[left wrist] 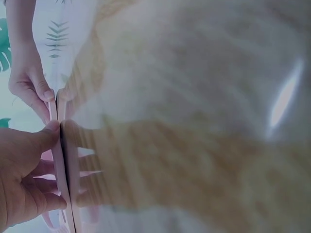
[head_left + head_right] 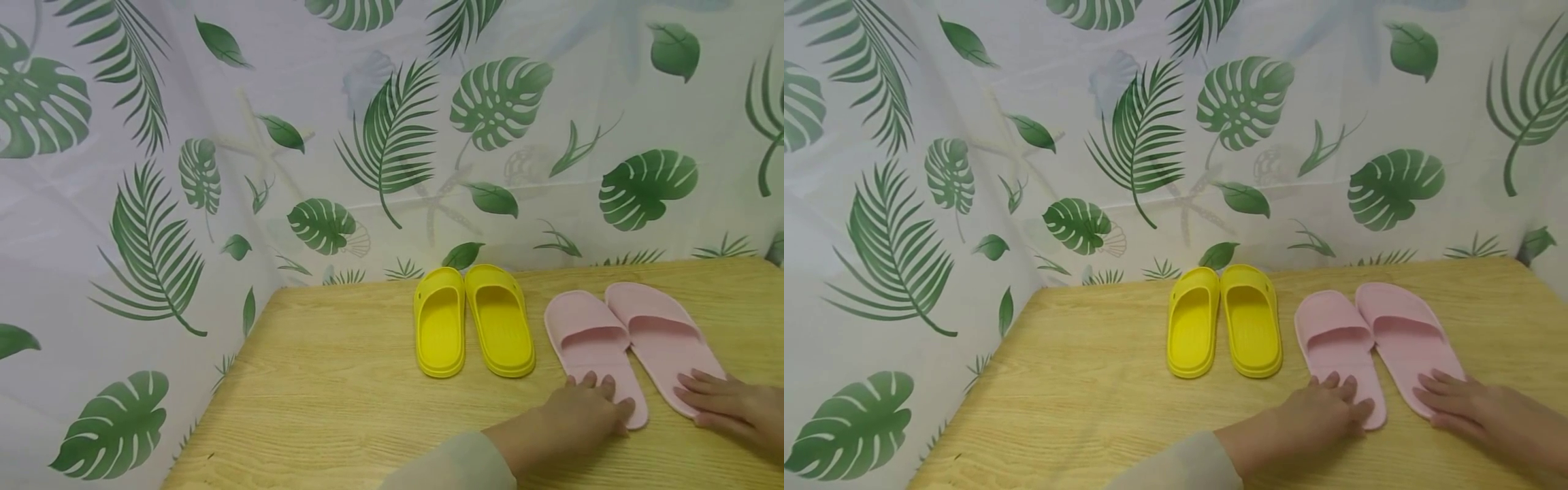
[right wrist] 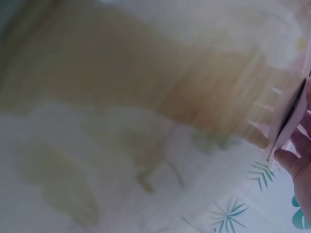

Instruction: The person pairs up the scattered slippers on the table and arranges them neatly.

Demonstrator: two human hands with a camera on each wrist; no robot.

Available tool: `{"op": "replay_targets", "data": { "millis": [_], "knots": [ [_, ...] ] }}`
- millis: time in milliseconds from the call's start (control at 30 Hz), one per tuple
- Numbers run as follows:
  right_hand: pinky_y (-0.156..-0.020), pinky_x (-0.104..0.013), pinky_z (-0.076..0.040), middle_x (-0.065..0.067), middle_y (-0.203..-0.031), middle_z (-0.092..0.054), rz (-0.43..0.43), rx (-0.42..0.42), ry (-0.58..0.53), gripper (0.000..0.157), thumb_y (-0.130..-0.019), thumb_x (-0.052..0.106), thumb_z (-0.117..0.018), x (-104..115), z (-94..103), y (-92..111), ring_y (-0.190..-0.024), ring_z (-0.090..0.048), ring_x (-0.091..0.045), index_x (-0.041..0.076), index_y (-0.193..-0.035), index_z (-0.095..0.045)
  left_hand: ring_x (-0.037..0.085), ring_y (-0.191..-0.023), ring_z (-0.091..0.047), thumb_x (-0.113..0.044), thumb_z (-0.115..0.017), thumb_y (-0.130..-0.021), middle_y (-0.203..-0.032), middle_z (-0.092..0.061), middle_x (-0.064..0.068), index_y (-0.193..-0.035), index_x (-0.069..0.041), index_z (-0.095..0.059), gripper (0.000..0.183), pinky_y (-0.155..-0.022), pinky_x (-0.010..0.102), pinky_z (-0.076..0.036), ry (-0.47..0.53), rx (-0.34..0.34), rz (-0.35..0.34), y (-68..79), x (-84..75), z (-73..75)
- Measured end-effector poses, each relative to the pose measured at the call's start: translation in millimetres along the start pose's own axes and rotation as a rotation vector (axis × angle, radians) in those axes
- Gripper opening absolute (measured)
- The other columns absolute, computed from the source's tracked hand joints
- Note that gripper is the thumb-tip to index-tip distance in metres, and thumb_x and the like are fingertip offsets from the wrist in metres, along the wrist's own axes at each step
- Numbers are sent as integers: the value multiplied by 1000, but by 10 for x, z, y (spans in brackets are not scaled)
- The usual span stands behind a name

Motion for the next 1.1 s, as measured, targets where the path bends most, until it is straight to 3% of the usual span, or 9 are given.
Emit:
{"op": "replay_targets", "data": {
  "millis": [167,600,1100],
  "knots": [
    [-97,2,4,36,-131,-21,-22,36,33,37,-72,27,-79,-2,-3,-16,-126,-1,27,33,-108,-71,9,-120,-42,-51,-36,-95,-139,-42,-8,-135,-40,-45,42,-102,29,-39,-30,-35,-8,2,16,9],
    [-99,1,3,37,-131,-20,-56,2,21,39,-70,24,-80,-9,11,-58,-125,-4,27,32,-107,-71,9,-123,-41,-51,-36,-95,-140,-42,-8,-134,-40,-45,42,-103,31,-38,-19,-40,2,-52,50,4],
    [-101,1,-2,41,-136,-19,27,-86,-46,65,-67,20,-81,-20,18,-110,-129,-10,23,46,-120,-54,13,-133,-35,-49,-35,-97,-147,-36,-4,-137,-38,-42,42,-107,33,-35,27,-19,10,-53,80,20]
  ]
}}
Point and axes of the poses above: each hand's wrist, its own y-axis away from the middle knuckle, its own z-axis out of the back of the hand, x = y × z, the point moved 3 cm from there along -y, towards the middle knuckle
